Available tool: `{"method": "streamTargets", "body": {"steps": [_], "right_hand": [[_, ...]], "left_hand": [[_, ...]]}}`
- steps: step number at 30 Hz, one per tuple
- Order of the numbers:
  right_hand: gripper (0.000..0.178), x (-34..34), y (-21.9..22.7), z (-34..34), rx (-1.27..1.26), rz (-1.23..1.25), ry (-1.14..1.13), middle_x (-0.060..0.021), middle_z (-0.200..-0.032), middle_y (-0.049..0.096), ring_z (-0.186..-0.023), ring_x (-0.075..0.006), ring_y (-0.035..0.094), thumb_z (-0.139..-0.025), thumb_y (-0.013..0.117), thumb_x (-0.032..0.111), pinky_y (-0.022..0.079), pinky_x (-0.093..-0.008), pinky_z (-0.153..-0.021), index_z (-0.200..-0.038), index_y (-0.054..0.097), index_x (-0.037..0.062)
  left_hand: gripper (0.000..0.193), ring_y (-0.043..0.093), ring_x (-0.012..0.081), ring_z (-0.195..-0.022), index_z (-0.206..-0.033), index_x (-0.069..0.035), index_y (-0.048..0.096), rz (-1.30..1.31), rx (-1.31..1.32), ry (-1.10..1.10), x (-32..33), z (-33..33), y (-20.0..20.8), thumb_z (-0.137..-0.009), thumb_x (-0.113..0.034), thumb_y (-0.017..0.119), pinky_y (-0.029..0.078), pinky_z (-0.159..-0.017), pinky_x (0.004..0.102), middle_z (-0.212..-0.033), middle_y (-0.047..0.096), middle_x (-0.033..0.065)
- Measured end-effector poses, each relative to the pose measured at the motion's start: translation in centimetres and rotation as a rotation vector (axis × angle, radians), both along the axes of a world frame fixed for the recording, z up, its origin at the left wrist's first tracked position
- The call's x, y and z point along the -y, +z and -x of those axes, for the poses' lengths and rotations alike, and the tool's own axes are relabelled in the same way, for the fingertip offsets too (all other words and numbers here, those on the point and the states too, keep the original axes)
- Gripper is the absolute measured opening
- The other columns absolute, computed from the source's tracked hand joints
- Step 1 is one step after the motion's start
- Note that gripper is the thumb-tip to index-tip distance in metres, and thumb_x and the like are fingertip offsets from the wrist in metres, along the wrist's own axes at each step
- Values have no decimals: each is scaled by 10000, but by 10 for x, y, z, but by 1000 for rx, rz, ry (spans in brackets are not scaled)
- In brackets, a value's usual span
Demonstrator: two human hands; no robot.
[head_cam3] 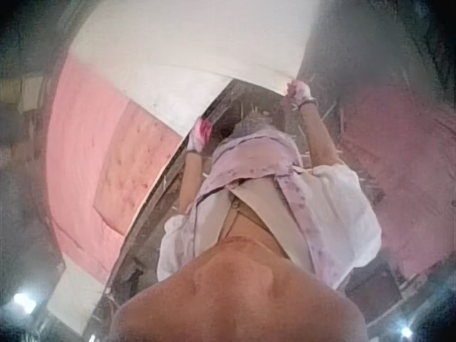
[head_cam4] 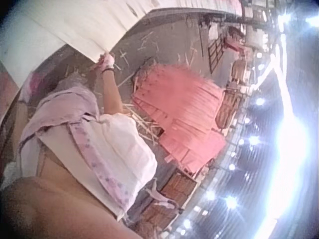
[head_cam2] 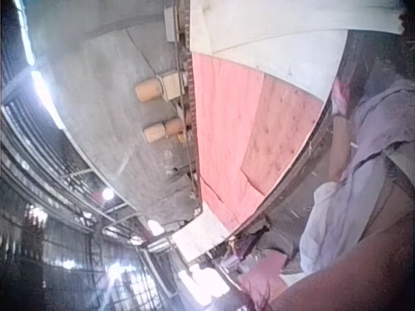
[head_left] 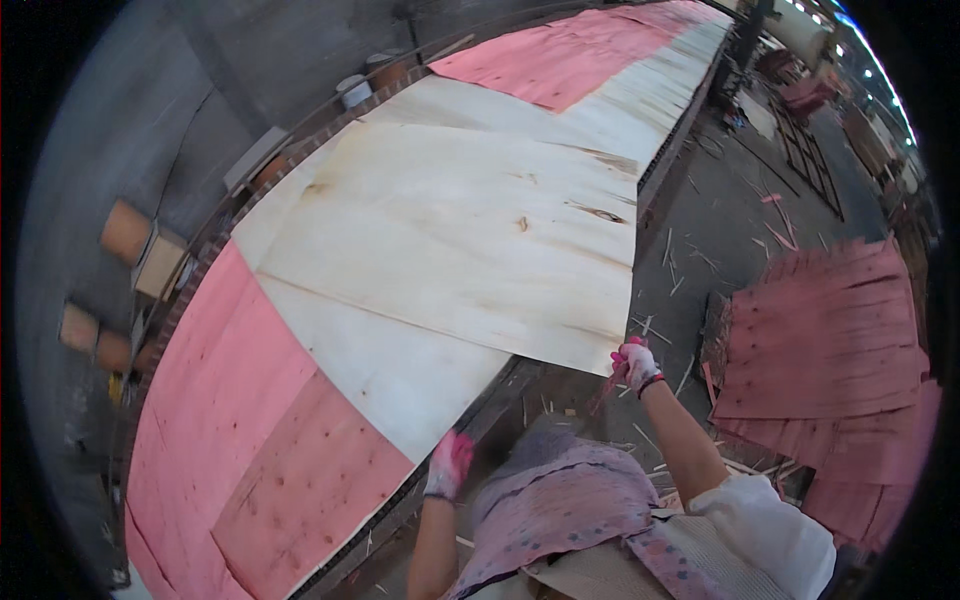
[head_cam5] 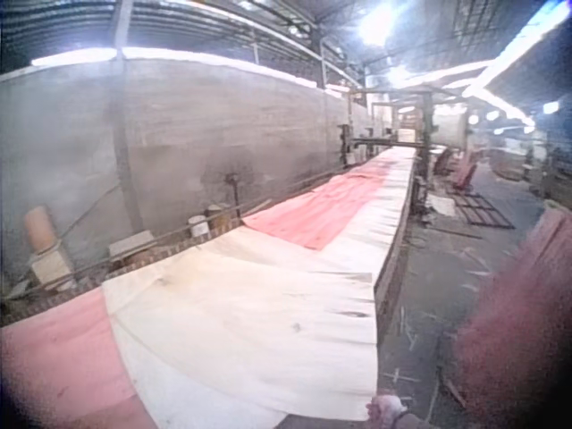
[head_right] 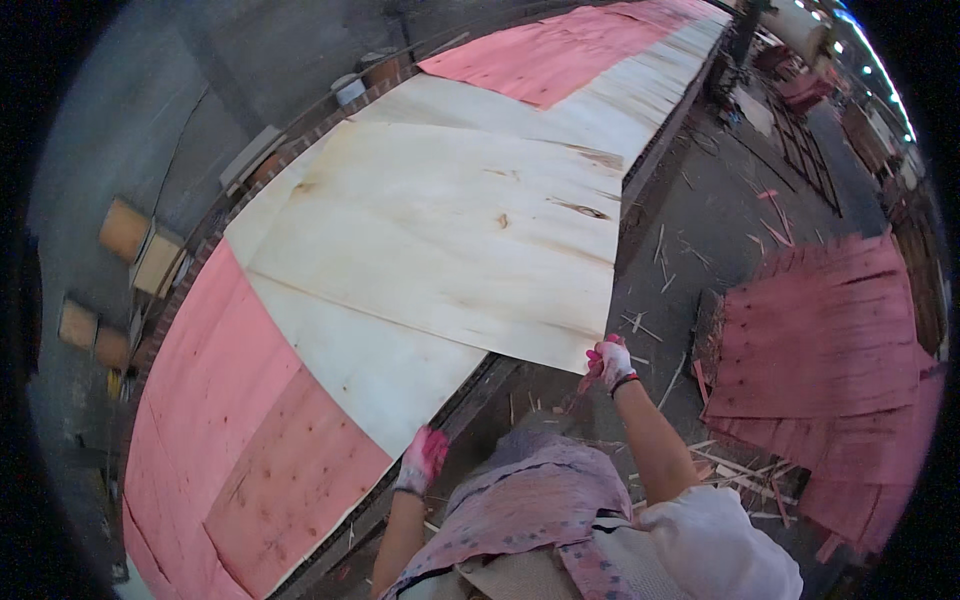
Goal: The person lays veneer sheets onto a conveyor line, applies tape strips over cracks in the wood sheets using a handheld tool, and fetches additional veneer sheets from a stack to place onto the line.
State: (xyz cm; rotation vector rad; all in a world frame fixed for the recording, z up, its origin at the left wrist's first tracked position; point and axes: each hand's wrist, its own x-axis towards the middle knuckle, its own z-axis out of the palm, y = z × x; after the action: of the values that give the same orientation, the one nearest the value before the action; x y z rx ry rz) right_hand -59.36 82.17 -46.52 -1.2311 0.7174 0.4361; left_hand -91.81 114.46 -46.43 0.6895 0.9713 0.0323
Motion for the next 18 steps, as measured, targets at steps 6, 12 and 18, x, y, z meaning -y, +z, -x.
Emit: {"method": "streamTargets", "body": {"steps": [6,12,18], "right_hand": [[141,64,-53,-32,-256,-181,157,-56,-619,505,-512,-222,531,-816,573,144,433,-376,-448,-924,482,141],[223,16,112,-15,184,94,567,-39,-686,603,-480,-111,533,-830,617,211,440,-248,-409,-956,585,30],[284,-51,269,89,336,-438,1644,-45,-879,671,-700,-83,608,-896,602,226,510,-224,-622,-1097,620,26]], "left_hand": [[376,578,203,-867,-1083,-116,533,92,-68,142,5,96,-21,-883,-434,548,473,-670,326,-1029,603,60],[406,586,207,-929,-1142,-76,503,56,4,148,11,111,1,-864,-355,599,491,-740,308,-1060,599,101],[524,546,209,-1052,-1247,-34,503,-496,265,-326,50,0,47,-816,-256,700,454,-906,333,-1168,572,93]]}}
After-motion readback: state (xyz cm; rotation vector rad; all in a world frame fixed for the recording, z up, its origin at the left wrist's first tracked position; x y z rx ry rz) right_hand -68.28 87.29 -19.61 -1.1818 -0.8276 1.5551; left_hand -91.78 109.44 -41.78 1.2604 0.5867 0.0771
